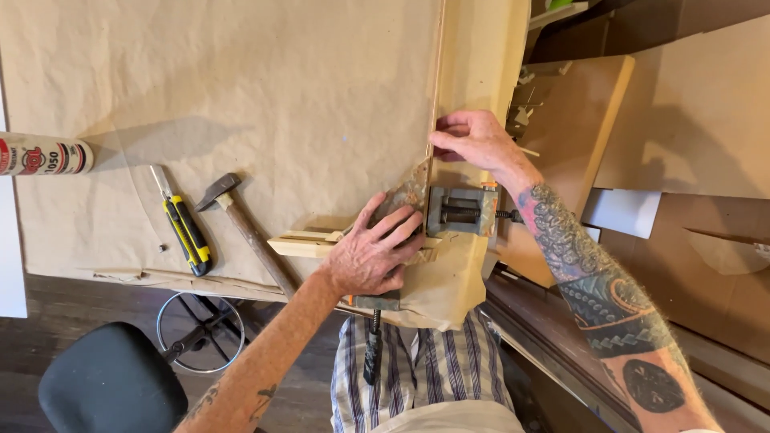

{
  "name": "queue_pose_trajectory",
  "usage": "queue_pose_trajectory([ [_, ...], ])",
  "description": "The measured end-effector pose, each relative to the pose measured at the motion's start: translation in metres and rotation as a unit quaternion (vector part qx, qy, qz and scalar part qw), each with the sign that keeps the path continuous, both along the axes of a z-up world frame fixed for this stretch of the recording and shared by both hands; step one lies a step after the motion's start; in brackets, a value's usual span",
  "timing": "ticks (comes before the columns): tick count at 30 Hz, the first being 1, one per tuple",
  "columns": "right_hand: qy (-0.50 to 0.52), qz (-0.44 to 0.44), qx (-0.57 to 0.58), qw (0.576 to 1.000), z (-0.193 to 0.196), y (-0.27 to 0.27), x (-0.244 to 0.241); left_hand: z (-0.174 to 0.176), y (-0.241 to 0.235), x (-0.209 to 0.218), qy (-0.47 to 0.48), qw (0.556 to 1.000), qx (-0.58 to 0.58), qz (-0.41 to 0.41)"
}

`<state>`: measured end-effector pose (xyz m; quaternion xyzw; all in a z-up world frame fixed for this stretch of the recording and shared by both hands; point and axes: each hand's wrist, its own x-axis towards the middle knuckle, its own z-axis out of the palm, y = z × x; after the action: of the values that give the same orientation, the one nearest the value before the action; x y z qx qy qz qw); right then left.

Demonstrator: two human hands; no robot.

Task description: The person applies wood glue to the ends of wood strips and then carefully aligns and secures them into a corner clamp to form a frame.

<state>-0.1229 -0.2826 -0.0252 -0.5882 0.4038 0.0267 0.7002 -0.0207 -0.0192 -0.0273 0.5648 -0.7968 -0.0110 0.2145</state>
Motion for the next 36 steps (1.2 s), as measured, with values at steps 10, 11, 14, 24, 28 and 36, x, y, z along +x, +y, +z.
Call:
queue_pose_trajectory([
  [10,-0.02,0.021,-0.014,0.999,0.0,-0.001,-0.004,0.005,0.0,-0.002,-0.017,1.0,-0.009,-0.012],
  [11,-0.024,0.017,-0.013,0.999,-0.001,0.0,-0.004,0.009,-0.001,-0.001,-0.025,1.0,-0.01,-0.013],
  [14,-0.019,0.019,-0.015,1.0,0.0,0.0,-0.004,0.005,-0.001,-0.002,-0.015,1.0,0.003,-0.017],
  [24,-0.008,0.056,-0.012,0.998,-0.005,-0.006,-0.006,0.015,-0.011,0.006,-0.006,0.998,0.033,-0.051],
  [28,0.006,0.135,-0.077,0.988,0.011,-0.006,-0.016,0.015,-0.01,0.007,-0.01,0.998,0.04,-0.051],
  [36,-0.068,0.216,-0.471,0.852,0.035,0.017,-0.157,0.023,-0.011,0.009,0.006,0.999,0.021,-0.047],
])
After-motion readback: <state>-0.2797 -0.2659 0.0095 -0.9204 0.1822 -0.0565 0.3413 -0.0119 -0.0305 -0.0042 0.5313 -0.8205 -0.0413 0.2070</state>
